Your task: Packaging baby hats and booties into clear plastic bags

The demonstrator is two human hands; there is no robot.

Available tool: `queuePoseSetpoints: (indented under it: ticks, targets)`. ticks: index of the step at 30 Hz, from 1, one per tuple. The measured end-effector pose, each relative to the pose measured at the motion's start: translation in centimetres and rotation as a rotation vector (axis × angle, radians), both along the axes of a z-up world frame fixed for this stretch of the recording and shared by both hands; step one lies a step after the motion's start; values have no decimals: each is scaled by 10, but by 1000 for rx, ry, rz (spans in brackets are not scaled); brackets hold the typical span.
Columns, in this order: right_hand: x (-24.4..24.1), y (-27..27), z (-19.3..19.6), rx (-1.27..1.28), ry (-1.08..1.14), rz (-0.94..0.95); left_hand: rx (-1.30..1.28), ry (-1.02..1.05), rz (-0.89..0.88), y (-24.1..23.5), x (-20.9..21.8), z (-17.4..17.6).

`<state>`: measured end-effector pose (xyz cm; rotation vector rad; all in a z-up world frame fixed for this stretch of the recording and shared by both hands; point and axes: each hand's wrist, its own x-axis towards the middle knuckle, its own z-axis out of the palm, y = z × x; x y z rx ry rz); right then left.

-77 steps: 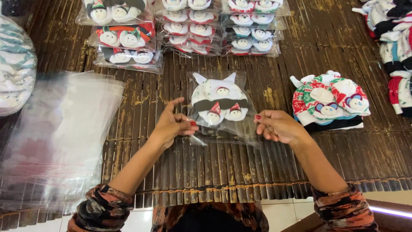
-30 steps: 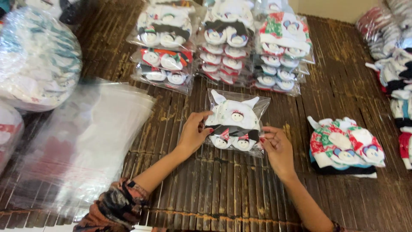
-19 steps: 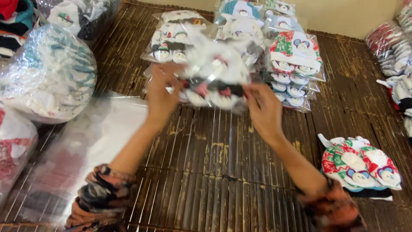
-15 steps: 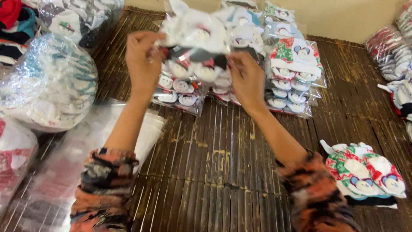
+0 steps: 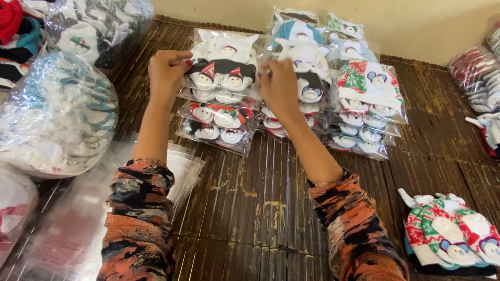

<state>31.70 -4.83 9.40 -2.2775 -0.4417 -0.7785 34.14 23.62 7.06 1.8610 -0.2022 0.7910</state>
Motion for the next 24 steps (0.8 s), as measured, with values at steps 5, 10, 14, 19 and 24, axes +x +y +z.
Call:
queuePoseSetpoints:
  ticks: [5, 10, 14, 19, 24]
  targets:
    - [8, 48, 25, -271, -168, 108, -12, 43, -12, -3, -8, 2]
    - [27, 70, -4, -550, -25, 119, 205, -294, 317, -14, -50, -36]
    - [28, 78, -5, -611, 94, 68, -759, 521, -43, -64, -156, -52]
    - [22, 80, -12, -576, 89, 58, -1253, 912, -229, -87, -163, -126]
    - [21, 75, -18, -548, -124, 43, -1386, 718, -189, -105, -96, -199]
